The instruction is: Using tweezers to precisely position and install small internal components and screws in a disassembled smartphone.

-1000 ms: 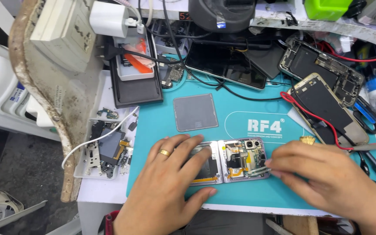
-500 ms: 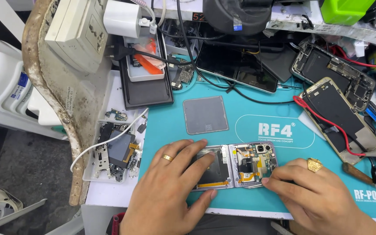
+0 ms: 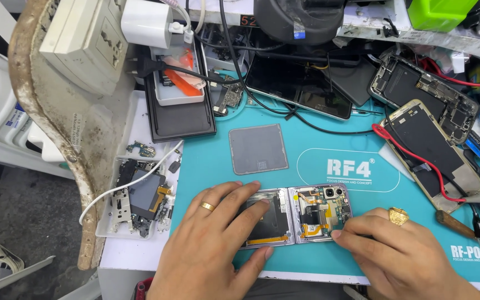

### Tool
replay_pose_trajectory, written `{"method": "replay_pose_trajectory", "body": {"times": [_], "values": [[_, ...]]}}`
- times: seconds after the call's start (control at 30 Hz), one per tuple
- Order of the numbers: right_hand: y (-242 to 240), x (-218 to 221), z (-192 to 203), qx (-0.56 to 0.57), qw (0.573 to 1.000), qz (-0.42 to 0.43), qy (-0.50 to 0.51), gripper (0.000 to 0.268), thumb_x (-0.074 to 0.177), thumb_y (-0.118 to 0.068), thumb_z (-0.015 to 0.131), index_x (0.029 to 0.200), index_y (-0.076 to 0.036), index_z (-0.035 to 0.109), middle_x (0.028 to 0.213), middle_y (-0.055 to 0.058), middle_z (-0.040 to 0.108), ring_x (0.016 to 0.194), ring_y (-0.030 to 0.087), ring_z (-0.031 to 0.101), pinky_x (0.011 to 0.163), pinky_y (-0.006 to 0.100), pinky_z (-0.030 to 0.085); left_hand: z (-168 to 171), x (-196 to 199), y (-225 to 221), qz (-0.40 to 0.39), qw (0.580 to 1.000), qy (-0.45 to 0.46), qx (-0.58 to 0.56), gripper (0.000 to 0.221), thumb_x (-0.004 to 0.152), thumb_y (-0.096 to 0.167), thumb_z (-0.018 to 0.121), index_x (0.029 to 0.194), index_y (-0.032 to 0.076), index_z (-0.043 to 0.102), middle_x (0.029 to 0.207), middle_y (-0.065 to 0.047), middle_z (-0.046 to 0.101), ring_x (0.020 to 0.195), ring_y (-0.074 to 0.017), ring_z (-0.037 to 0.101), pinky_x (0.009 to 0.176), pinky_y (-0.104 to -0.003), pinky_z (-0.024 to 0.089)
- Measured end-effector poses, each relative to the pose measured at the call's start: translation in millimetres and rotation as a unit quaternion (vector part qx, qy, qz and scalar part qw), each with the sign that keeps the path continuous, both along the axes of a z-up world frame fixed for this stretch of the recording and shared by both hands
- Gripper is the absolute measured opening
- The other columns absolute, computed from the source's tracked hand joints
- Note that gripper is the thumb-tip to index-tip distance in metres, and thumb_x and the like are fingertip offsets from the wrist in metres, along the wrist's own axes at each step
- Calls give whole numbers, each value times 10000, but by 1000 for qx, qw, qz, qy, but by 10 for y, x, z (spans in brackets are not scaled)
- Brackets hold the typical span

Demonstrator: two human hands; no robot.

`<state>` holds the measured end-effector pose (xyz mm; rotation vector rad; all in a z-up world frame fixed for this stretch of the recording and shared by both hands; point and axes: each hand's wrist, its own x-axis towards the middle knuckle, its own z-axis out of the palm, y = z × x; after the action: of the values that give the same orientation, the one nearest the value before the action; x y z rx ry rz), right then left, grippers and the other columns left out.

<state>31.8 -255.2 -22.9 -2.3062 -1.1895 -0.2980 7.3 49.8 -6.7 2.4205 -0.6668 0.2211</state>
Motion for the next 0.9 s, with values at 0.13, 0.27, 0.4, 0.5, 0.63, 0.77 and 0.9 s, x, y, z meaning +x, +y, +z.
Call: {"method": "replay_pose_trajectory", "body": {"times": [0.13,0.27,0.4,0.5,0.63,0.77,0.9], "values": [[8,-31,30,8,1000,-13,5,148,920,-58,610,1042,-61,693,986,112,669,680,258,564,624,337,515,19,7,-9,-2,1000,8,-3,473,870,357,703,1240,74,622,1404,-142,589,1252,-367,527,1016,-530,427],[-40,-8,47,9,999,-14,51,145,898,-68,628,1020,-58,707,966,127,678,665,247,595,582,349,506,-3,-6,6,-1,1000,1,3,520,841,367,727,1259,76,622,1426,-154,580,1271,-379,524,1038,-538,419],[-135,-2,-41,-19,998,-19,56,183,905,-113,617,1051,-116,728,1009,77,694,712,225,643,620,342,559,76,-5,14,-8,1000,13,-12,487,841,312,692,1257,70,613,1415,-158,580,1255,-375,523,1036,-538,411],[-118,-9,-18,-20,998,-28,61,166,897,-112,639,1040,-122,722,998,72,695,697,238,626,583,344,541,124,-10,23,-11,999,30,-30,471,849,271,660,1274,75,608,1430,-154,568,1263,-379,511,1045,-536,398],[-33,-35,-24,-17,999,-28,33,175,881,-94,674,1046,-127,723,1007,52,693,681,207,624,598,332,542,145,-24,23,-12,999,32,-27,486,841,262,667,1278,62,600,1430,-160,566,1266,-381,507,1039,-537,402],[-99,-9,15,-24,999,-6,34,185,890,-106,659,1067,-112,710,1022,80,701,706,235,632,615,335,552,152,-27,14,-10,999,33,-27,470,864,264,656,1284,59,606,1434,-166,573,1277,-386,510,1041,-545,401],[-88,-29,-2,-37,999,-8,36,176,916,-118,615,1067,-113,705,1035,81,695,745,243,639,639,363,548,149,-46,5,-2,999,25,-21,466,861,274,659,1271,59,603,1445,-160,569,1275,-381,512,1036,-530,405]]}}
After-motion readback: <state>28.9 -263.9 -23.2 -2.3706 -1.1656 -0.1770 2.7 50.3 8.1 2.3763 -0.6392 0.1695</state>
